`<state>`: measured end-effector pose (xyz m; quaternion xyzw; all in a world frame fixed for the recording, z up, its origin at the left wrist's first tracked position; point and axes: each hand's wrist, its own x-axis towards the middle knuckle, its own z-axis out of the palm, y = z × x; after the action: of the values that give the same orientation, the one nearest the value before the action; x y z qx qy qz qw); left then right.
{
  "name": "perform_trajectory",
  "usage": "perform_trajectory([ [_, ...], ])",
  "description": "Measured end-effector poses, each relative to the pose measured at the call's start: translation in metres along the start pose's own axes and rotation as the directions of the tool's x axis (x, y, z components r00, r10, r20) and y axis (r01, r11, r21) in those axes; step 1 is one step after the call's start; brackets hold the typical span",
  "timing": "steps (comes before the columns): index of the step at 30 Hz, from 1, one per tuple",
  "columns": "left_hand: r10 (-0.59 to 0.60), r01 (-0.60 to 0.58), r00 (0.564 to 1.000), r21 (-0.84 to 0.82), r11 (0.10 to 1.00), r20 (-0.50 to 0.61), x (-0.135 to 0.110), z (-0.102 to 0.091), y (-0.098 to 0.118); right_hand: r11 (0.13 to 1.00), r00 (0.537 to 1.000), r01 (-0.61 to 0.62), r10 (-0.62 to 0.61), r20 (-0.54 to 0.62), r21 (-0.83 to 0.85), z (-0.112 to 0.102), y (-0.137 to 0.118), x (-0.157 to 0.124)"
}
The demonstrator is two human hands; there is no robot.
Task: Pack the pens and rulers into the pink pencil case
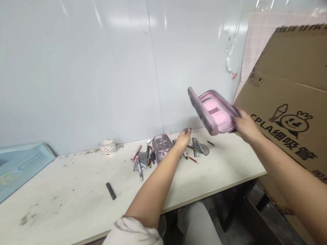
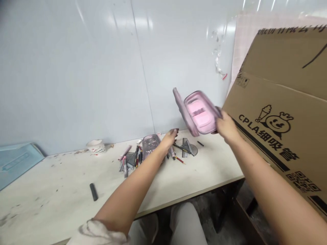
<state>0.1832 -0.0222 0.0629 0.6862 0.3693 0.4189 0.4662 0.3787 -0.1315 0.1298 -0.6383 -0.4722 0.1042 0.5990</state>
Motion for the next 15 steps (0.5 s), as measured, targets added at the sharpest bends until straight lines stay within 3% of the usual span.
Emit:
perform_trajectory([
  [2, -0.128, 0.134, 0.991, -0.292, 0.947, 0.04, -0.004, 0.003, 0.009, 0.999, 0.987, -0.043, 0.038, 0.159, 0.03, 0.018, -0.002, -0.007],
  [4, -0.236, 0.254, 0.965, -0.604, 0.756, 0.11, -0.009, 0.002, 0.017, 0.992, 0.959, -0.102, 0.079, 0.272, 0.071, 0.039, -0.003, -0.017],
  [6, -0.301, 0.246, 0.95, -0.782, 0.573, 0.079, -0.014, -0.004, 0.022, 0.96, 0.933, -0.199, 0.125, 0.339, 0.195, 0.062, -0.004, -0.03],
  [8, -0.38, 0.155, 0.924, -0.864, 0.479, -0.045, -0.019, -0.012, 0.024, 0.874, 0.896, -0.31, 0.137, 0.423, 0.373, 0.084, -0.003, -0.047],
  [10, -0.456, 0.073, 0.876, -0.892, 0.446, -0.156, -0.025, -0.021, 0.026, 0.785, 0.834, -0.393, 0.086, 0.544, 0.478, 0.108, -0.001, -0.069],
  [12, -0.488, 0.041, 0.848, -0.892, 0.451, -0.208, -0.032, -0.027, 0.027, 0.795, 0.781, -0.397, 0.03, 0.624, 0.459, 0.13, 0.002, -0.089],
  [13, -0.493, 0.037, 0.842, -0.887, 0.46, -0.221, -0.035, -0.028, 0.028, 0.828, 0.782, -0.364, 0.023, 0.622, 0.427, 0.14, 0.004, -0.098],
  [15, -0.502, 0.039, 0.832, -0.876, 0.481, -0.238, -0.042, -0.031, 0.028, 0.907, 0.839, -0.254, 0.034, 0.544, 0.336, 0.155, 0.005, -0.111],
])
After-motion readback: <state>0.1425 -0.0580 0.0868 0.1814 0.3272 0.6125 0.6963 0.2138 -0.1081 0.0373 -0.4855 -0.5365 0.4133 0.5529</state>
